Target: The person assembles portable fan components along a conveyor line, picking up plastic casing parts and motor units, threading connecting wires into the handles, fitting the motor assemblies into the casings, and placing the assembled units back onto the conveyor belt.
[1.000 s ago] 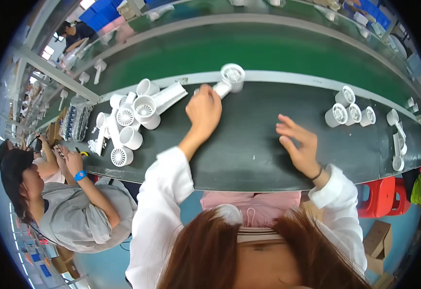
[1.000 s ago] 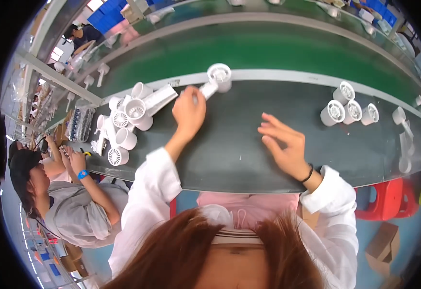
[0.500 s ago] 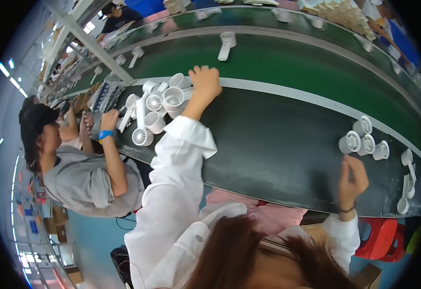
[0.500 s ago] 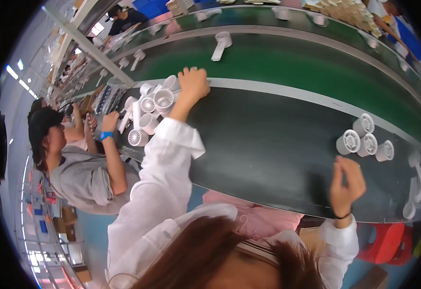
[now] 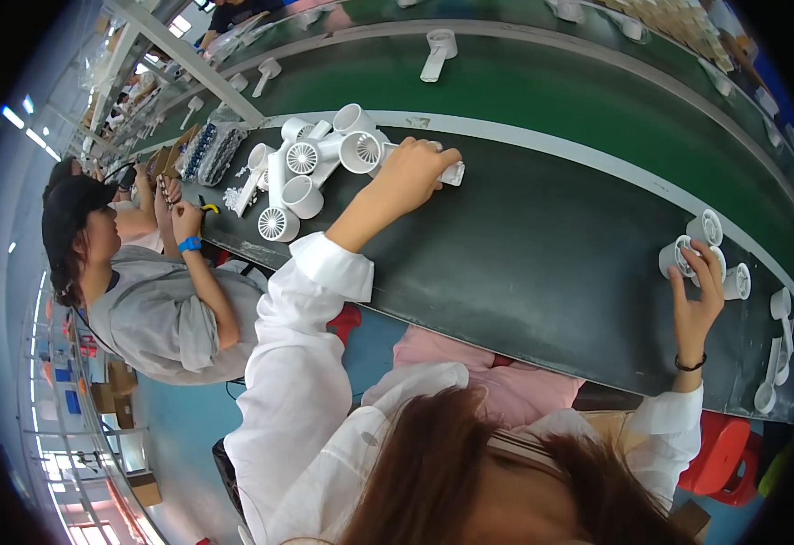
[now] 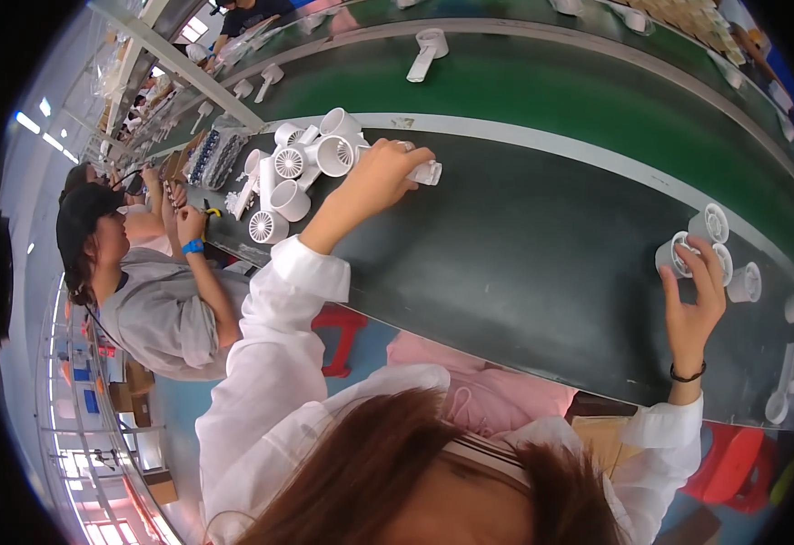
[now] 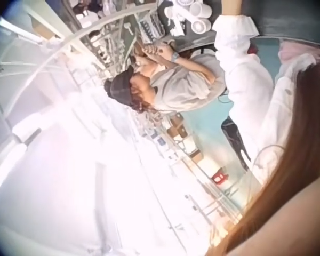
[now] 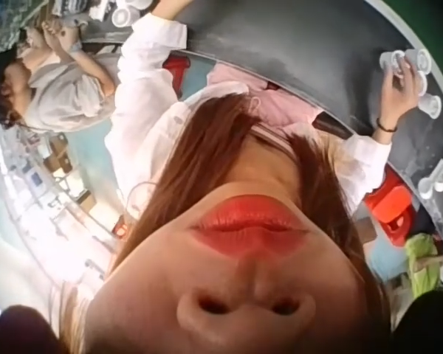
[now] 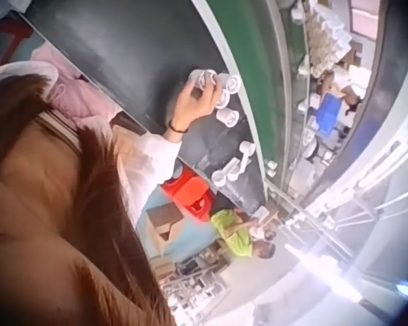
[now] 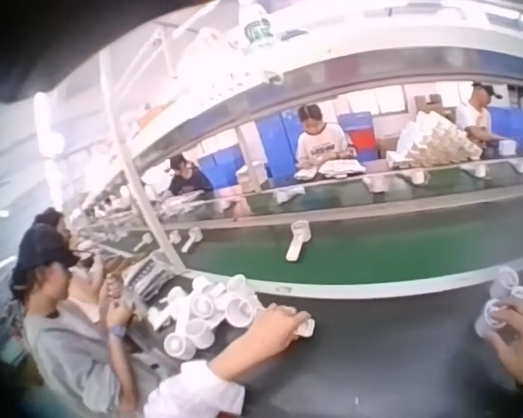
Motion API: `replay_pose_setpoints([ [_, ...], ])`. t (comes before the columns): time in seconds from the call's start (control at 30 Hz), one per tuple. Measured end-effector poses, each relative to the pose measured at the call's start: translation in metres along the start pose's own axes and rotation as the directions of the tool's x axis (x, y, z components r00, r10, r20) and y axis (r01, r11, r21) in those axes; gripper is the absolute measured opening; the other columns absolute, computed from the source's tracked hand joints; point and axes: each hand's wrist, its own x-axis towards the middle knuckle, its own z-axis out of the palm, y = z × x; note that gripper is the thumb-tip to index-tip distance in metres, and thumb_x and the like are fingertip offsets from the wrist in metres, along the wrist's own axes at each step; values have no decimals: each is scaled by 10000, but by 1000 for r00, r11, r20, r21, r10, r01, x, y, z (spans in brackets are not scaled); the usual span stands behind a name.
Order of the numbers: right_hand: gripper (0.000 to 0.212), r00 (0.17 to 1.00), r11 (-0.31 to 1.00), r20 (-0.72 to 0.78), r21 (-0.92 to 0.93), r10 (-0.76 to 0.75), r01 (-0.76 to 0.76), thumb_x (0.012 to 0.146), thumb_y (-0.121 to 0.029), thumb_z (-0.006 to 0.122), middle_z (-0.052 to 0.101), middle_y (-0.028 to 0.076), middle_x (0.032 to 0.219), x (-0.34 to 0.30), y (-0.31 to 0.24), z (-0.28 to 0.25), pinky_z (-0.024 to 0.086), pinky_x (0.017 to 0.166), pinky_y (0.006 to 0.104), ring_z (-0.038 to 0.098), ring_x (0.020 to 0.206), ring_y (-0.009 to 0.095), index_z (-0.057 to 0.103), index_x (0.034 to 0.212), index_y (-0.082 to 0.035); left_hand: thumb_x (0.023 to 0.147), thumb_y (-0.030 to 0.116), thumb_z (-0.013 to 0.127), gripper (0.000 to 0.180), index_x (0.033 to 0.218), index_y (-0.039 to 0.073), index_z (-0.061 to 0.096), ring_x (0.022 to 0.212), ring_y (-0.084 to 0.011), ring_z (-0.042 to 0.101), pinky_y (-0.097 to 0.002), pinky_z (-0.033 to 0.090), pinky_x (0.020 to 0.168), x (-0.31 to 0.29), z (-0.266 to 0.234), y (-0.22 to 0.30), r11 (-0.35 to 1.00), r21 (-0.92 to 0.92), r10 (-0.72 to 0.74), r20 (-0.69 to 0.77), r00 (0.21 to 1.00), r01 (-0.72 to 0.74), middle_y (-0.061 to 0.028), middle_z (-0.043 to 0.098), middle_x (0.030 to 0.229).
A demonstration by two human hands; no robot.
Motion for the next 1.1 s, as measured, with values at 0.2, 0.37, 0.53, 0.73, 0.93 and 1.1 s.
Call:
replay_pose_setpoints([
  [0.2,537,999,991,25,-135,20,-16,698,3,721,531,121,1293,-6,7,-12,393,1000,343,510,1199,285,585,1213,-63,753,-44,602,352,1087,39,534,1115,-364,550,-399,434,943,-23,-45,24,900,-374,72,-381,922,-225,-179,575,1201],
  [0.37,759,992,941,103,-337,75,-36,629,-106,791,465,128,1335,0,8,-2,408,974,397,465,1198,347,495,1326,-150,858,140,655,153,945,60,558,1254,-341,462,-460,371,1044,-22,-46,48,-51,-902,-236,-407,883,-429,-156,616,1164],
  [0.53,656,995,917,99,-400,31,11,667,-141,785,475,134,1292,0,21,15,392,966,411,472,1142,351,538,1275,-152,847,454,636,456,684,37,550,793,-228,492,-421,334,1050,-9,-1,60,-945,-257,-208,-13,978,-205,-61,477,618],
  [0.73,435,993,951,102,-310,61,-27,703,-117,746,532,141,1186,-2,34,21,408,932,393,493,1097,343,613,1115,-84,866,274,510,340,662,10,450,655,-212,423,-385,375,1018,-1,33,79,-982,-92,-178,171,969,-165,-68,356,537],
  [0.93,563,957,997,286,-38,-52,66,625,-4,746,527,140,1157,-9,-29,29,419,928,380,491,1070,324,592,1162,-70,749,57,400,48,740,28,437,707,-246,474,-411,383,1021,-7,62,83,-884,-391,-367,244,898,-255,-88,378,574],
  [1.1,680,827,981,541,188,-150,54,617,90,684,482,133,1195,-9,-35,10,416,929,363,477,1080,314,559,1261,-91,742,27,410,35,759,32,441,812,-295,536,-440,401,995,-30,77,92,-471,-835,-579,48,814,-286,-122,510,744],
])
